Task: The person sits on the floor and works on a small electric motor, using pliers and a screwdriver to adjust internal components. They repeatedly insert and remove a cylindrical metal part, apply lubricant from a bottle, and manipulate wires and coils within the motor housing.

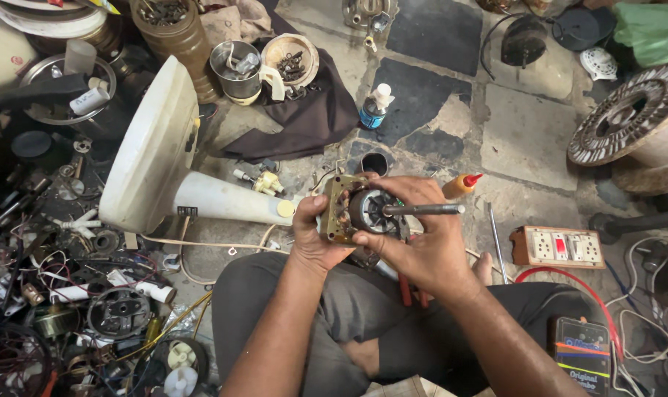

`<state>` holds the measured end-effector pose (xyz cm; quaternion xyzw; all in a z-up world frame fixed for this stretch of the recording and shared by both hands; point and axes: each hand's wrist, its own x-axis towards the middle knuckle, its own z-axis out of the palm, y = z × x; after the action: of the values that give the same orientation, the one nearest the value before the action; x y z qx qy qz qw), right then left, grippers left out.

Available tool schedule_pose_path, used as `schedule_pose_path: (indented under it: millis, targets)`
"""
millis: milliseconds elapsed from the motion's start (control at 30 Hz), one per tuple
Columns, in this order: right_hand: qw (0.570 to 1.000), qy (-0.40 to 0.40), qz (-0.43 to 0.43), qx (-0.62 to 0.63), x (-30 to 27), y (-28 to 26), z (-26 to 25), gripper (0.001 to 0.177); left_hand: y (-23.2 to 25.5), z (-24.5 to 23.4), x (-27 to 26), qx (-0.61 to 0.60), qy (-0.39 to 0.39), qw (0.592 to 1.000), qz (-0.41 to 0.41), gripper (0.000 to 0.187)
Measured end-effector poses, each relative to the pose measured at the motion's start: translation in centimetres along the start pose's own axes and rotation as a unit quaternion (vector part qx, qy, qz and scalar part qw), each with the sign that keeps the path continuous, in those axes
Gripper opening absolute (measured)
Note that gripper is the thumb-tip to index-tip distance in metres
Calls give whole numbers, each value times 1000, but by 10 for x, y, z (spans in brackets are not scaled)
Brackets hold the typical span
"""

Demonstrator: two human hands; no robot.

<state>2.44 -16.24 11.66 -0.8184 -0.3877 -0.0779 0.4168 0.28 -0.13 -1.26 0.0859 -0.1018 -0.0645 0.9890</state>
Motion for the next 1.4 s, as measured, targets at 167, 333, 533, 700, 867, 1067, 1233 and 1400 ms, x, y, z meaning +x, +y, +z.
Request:
schedule_pose_path:
  millis: [167,333,533,700,867,1067,1233,1400]
  targets:
    - [1000,-16,11,4,-1,0,-3,70,-1,3,-1,8,6,1000,-3,78]
    - [999,-40,-4,26,-2,3,-8,66,0,2,-2,21,-4,1000,-6,77]
    - [991,-44,119,33,-4,13,-14,60,-4,-3,-2,65,5,998,-24,71]
    - [991,-38,127,7,-13,30,-12,54,-8,-2,1,124,65,990,9,67]
    - [936,-30,293,195,-21,61,-8,56,-13,4,4,224,132,965,34,68]
    - [839,-31,350,415,-34,80,-5,59,-24,-8,8,335,159,926,72,69]
    - [761,16,416,497,-45,90,8,55,-29,-16,10,383,153,909,63,75]
    - [754,36,407,514,-53,102,5,49,-29,-4,11,401,132,906,39,85]
